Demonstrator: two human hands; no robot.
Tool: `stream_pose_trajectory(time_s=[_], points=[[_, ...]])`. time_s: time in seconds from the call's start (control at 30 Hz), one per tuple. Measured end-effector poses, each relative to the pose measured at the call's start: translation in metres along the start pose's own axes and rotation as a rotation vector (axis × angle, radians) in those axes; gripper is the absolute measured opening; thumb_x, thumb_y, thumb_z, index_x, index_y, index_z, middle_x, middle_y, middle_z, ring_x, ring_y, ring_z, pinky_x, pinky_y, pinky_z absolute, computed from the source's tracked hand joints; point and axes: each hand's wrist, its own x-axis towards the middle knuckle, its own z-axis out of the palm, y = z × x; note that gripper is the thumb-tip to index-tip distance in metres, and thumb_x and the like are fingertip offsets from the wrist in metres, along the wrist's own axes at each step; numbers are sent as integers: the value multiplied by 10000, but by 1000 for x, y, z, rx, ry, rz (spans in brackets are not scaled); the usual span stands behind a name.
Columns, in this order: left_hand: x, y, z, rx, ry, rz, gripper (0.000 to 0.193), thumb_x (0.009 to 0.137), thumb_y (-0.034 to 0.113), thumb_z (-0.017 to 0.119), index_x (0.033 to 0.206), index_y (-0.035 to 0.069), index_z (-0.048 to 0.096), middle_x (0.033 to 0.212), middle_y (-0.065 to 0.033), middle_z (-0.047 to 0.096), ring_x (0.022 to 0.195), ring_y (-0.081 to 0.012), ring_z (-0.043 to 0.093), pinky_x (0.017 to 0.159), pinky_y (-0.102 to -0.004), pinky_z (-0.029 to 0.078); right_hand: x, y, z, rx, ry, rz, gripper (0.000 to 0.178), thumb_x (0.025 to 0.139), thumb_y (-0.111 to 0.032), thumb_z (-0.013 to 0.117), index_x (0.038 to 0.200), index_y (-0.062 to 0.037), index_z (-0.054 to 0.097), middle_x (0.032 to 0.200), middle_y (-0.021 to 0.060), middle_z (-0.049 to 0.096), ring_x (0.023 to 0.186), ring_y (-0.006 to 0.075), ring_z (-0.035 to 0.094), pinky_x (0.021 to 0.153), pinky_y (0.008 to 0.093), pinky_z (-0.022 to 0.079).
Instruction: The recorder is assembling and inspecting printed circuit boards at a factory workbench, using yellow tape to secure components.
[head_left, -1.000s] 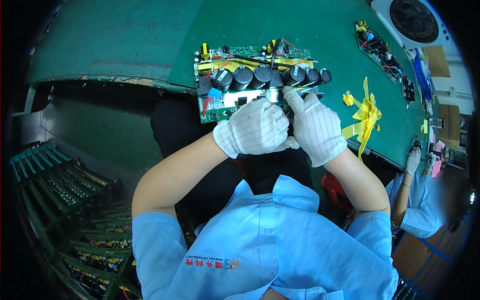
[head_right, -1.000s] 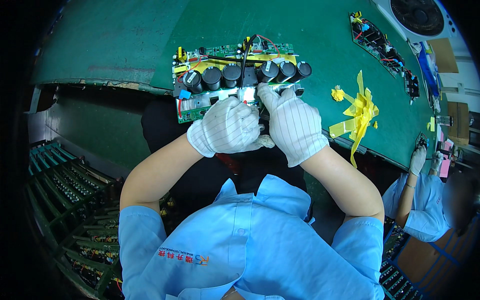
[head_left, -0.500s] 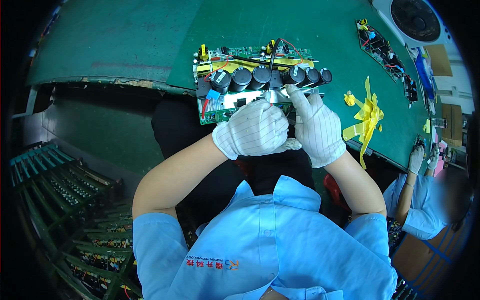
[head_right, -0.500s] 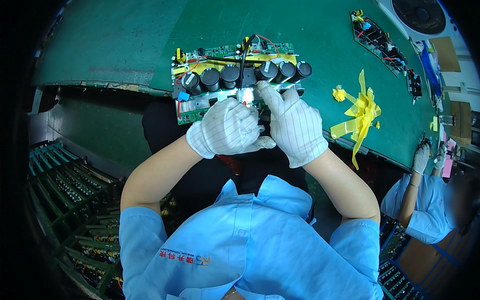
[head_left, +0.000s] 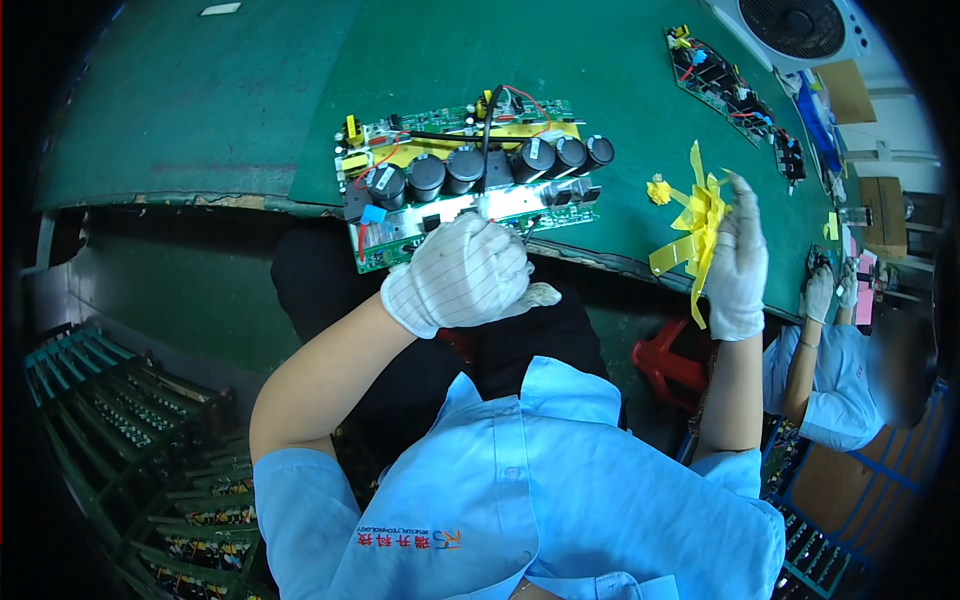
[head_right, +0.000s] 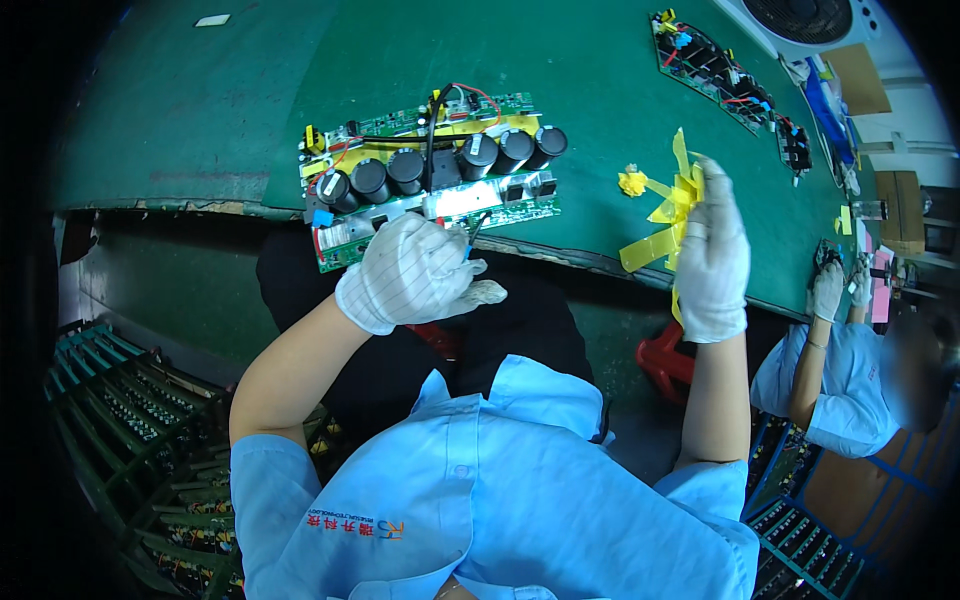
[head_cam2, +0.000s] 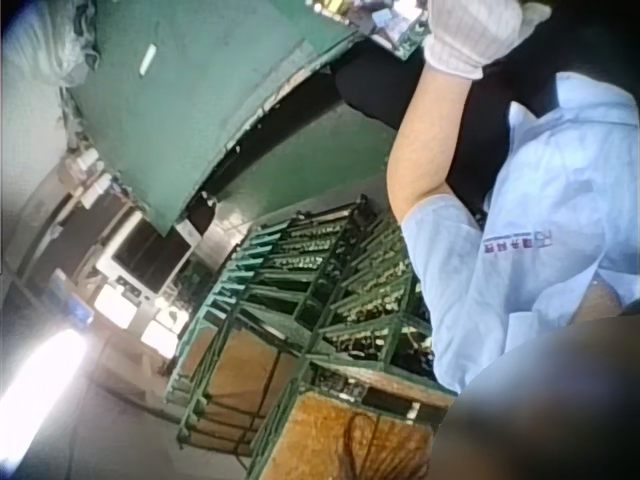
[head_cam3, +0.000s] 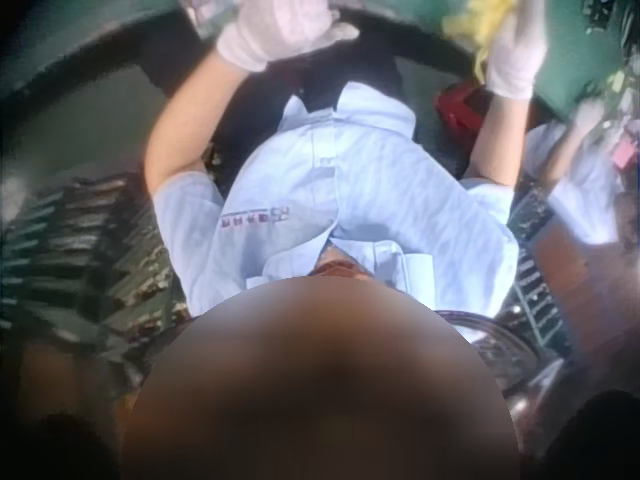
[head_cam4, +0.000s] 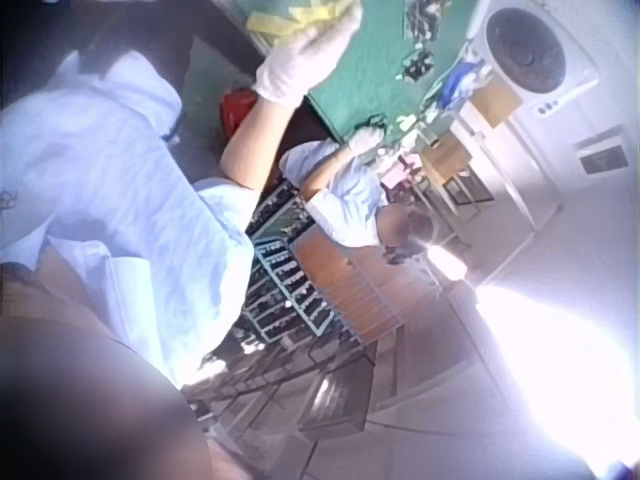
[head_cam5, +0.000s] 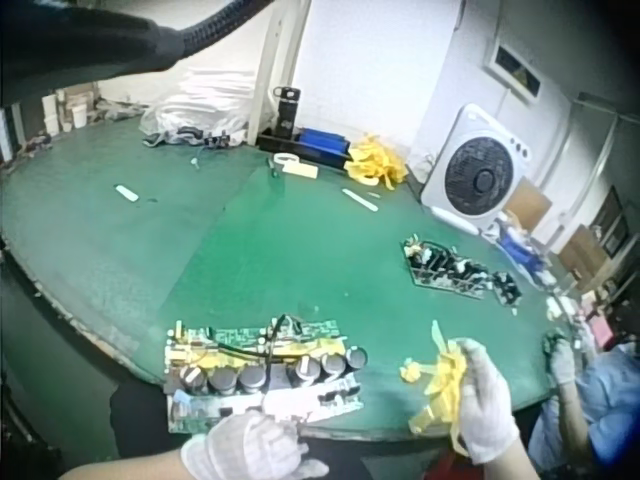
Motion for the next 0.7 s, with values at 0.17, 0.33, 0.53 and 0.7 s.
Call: stream_pose_trajectory(time_s=[0.17, 0.33, 0.53, 0.7], points=[[2, 3, -4, 29, -86, -69, 317, 681, 444, 818, 701, 157, 687, 746, -39, 581, 646, -195, 554, 560, -346, 423, -11, 31, -29, -305, 15, 118, 477, 933, 2, 448, 1396, -104, 500, 1133, 215, 645, 985, 361, 660, 831, 416, 529], [5, 10, -1, 36, -62, -95, 286, 671, 413, 830, 731, 164, 703, 824, -60, 623, 668, -203, 561, 598, -364, 430, -37, 49, -9, -284, -503, 309, 397, 973, -139, 444, 1357, -78, 526, 981, 277, 643, 916, 433, 630, 786, 480, 502], [-2, 28, -2, 54, -80, -316, 302, 701, 343, 815, 959, 211, 731, 962, -53, 634, 771, -222, 582, 688, -397, 440, -43, 42, -23, 116, -523, 366, 409, 989, -163, 491, 1361, 5, 466, 912, 248, 643, 825, 356, 639, 754, 411, 499], [-11, 38, 11, 228, -1, -348, 298, 725, 307, 794, 1014, 261, 737, 1036, -50, 609, 900, -237, 570, 781, -410, 453, -50, -21, -12, 319, -503, 367, 241, 944, -85, 580, 1146, 1, 480, 843, 186, 620, 674, 336, 615, 642, 394, 494]])
